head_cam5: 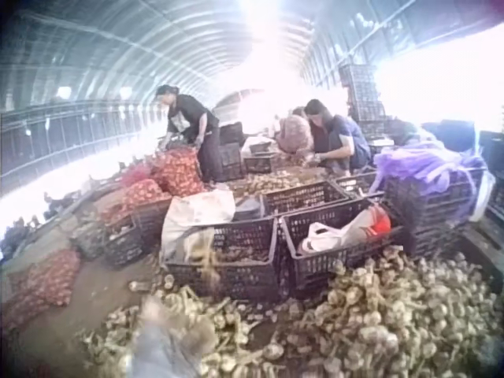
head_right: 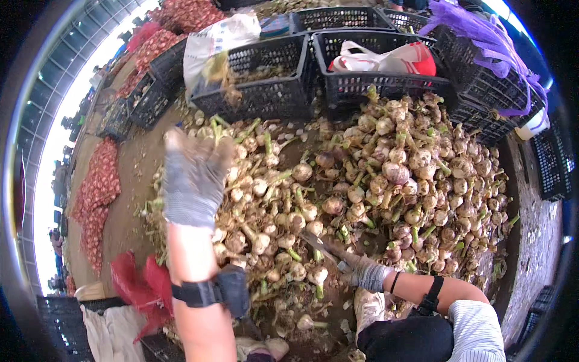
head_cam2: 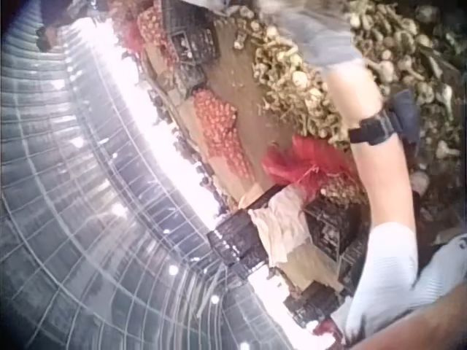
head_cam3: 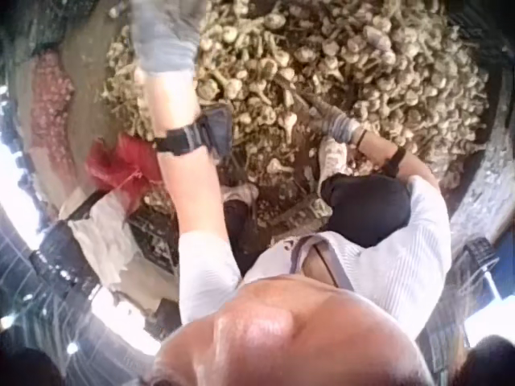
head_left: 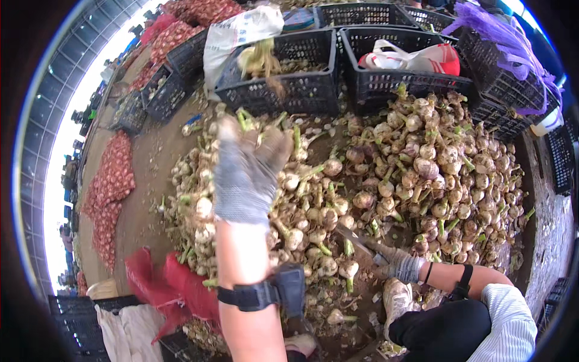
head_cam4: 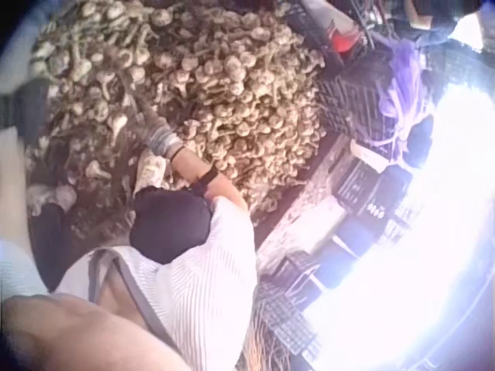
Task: The recorder uses a cleaver to trim the roots and stems of garlic bulbs on the floor of a processing area.
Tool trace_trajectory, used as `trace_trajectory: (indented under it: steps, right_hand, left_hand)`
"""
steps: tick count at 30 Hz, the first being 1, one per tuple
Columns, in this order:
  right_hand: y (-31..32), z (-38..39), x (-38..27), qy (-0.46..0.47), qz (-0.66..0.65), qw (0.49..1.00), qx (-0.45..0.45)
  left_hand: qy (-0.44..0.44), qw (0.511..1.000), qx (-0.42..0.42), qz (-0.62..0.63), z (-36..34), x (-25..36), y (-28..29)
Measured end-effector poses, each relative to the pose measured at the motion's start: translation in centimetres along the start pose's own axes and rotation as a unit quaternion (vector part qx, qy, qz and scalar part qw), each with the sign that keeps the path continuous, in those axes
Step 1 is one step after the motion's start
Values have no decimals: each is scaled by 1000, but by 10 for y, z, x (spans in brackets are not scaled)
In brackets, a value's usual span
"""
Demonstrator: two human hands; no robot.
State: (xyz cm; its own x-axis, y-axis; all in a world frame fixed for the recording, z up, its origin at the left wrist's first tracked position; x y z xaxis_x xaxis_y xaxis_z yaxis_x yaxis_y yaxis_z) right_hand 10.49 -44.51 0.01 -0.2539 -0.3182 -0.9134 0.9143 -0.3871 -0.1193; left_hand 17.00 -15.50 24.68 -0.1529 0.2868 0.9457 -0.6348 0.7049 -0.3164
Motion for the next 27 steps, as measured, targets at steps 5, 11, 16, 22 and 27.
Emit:
trace_trajectory:
  steps: [5, 11, 16, 22, 27]
  right_hand:
    - [-10, 15, 7, -38, -54, 997, -35]
    - [5, 40, 24, -214, -14, 976, 48]
    - [0, 29, 4, -177, 58, 981, 51]
    - [-13, 32, -14, -120, 149, 981, -2]
    - [-24, 40, -37, -90, 239, 966, -39]
  left_hand:
    - [293, 947, 8, -131, 178, -156, 78]
    - [257, 750, -67, -606, 369, -248, 222]
    - [264, 781, 330, -459, 412, -206, 375]
    - [367, 551, 49, -748, 343, -248, 429]
    - [436, 605, 78, -662, 349, -261, 419]
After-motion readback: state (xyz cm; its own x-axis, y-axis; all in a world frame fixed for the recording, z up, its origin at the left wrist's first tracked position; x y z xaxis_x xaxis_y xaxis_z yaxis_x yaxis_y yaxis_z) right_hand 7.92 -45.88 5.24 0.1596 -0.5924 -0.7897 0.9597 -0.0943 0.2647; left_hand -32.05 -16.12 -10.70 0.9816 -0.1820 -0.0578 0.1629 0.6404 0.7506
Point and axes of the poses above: each hand's wrist, its own z-axis away from the middle knuckle, its own y-axis out of the back of the hand, x = y × z, the point moved 10 cm from there along -z, towards the middle knuckle, and after that the axes turned 14 degrees about -z, right-handed, at the moved point
